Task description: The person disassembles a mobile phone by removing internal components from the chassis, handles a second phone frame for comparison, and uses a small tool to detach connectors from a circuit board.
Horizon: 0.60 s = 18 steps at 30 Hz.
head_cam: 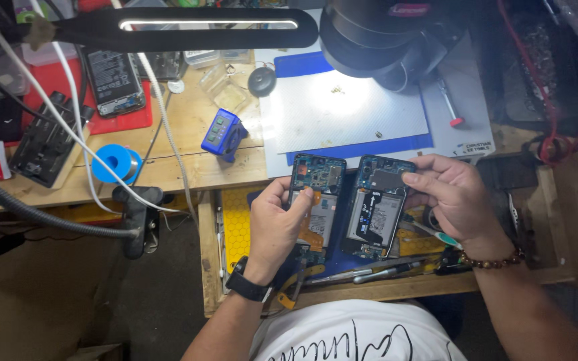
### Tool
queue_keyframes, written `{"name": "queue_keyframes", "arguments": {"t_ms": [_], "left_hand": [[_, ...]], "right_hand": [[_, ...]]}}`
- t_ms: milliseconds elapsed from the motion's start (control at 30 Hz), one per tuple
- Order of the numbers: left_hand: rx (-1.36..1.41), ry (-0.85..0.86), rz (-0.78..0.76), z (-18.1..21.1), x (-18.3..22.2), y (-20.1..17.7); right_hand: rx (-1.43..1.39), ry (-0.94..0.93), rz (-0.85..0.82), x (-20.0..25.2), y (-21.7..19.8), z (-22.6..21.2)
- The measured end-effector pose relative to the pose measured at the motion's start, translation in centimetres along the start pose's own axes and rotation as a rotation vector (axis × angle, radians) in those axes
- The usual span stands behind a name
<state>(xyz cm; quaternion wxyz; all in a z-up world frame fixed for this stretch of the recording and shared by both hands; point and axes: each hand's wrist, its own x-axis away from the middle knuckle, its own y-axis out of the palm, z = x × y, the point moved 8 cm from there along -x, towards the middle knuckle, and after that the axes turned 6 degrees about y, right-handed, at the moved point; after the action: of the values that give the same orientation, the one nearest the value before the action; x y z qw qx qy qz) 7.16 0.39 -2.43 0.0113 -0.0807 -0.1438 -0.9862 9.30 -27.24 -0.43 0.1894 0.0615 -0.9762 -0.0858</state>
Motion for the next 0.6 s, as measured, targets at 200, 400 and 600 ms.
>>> {"name": "queue_keyframes", "arguments": {"t_ms": [200,400,600], "left_hand": [[-0.033,0.010,0.006,0.36,0.08,-0.18],[-0.028,0.012,-0.005,0.31,0.16,-0.18],[-0.032,0.028,-0.030,0.19,0.08,-0.19]], "right_hand": [[-0.014,-0.005,-0.010,-0.09,0.09,0.08],[-0.015,0.000,0.009,-0.07,-0.10,0.13],[-0.005,0.000,0.014,-0.05,-0.20,0.19]]}}
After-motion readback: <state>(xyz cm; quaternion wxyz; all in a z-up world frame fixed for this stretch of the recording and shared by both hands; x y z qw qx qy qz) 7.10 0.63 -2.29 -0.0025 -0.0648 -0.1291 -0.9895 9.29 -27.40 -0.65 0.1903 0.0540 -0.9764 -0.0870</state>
